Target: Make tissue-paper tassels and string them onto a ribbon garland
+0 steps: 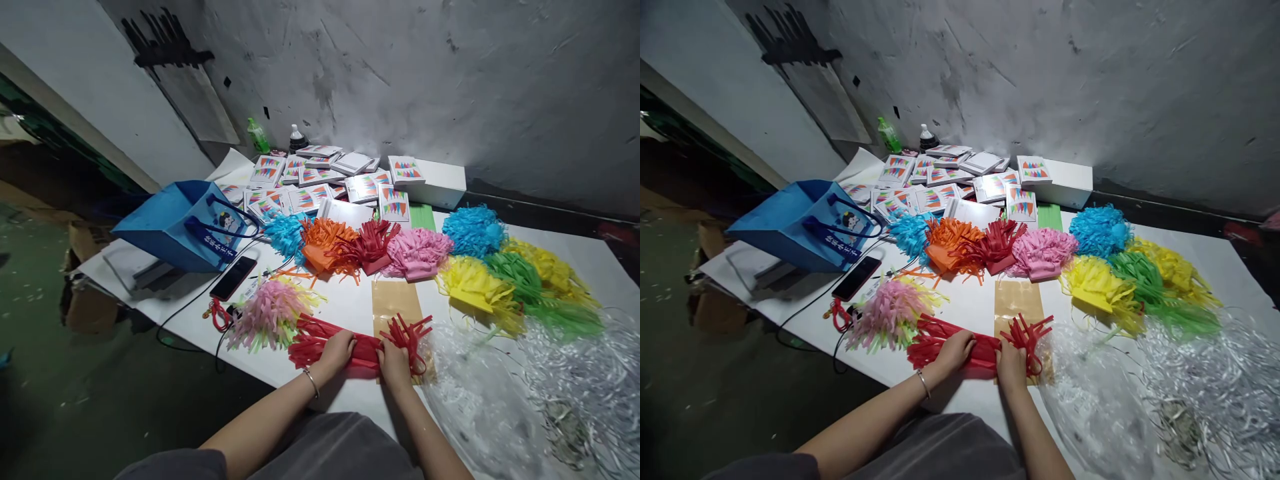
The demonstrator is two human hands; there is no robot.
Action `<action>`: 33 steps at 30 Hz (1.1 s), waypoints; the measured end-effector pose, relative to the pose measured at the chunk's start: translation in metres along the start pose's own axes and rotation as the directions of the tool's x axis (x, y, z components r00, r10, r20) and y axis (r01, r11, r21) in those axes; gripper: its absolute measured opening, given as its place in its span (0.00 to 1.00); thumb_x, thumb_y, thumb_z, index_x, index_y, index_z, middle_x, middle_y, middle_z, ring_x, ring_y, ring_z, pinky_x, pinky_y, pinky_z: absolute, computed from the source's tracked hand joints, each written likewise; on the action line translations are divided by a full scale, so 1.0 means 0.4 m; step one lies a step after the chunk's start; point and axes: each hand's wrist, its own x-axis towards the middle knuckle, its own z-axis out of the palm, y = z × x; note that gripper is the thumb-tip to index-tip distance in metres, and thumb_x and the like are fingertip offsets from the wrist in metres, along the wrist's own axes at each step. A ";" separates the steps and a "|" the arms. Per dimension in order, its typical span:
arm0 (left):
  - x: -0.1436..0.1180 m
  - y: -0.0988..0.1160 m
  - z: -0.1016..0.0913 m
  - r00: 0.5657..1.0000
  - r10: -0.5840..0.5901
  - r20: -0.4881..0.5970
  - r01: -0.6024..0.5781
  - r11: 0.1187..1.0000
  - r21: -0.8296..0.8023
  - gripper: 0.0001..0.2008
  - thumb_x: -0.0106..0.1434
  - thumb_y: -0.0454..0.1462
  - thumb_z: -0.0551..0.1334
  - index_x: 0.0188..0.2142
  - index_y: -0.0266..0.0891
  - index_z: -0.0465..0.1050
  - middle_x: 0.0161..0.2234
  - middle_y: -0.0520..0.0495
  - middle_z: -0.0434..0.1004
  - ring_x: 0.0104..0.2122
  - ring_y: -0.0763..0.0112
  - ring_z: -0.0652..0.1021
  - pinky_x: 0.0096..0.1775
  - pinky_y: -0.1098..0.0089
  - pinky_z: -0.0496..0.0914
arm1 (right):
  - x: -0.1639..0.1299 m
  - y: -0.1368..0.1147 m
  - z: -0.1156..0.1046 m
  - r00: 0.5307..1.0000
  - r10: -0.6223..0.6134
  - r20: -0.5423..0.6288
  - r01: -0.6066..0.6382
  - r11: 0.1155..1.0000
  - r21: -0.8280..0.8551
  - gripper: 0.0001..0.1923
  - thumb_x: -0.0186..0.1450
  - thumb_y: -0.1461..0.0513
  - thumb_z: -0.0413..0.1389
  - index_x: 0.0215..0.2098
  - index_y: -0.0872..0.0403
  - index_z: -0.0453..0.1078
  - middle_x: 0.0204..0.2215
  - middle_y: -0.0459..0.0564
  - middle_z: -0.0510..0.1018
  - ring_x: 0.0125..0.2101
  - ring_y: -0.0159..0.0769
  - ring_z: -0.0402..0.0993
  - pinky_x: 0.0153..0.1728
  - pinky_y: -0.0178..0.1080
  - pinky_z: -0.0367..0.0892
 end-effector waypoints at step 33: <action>-0.030 -0.030 -0.010 0.955 0.290 -0.053 -0.257 0.908 0.330 0.13 0.71 0.38 0.52 0.37 0.40 0.76 0.39 0.44 0.76 0.41 0.60 0.71 0.44 0.59 0.58 | -0.052 0.009 0.003 0.979 -0.094 -0.181 0.087 0.995 -0.048 0.10 0.66 0.64 0.53 0.30 0.51 0.74 0.44 0.51 0.78 0.48 0.43 0.67 0.56 0.52 0.46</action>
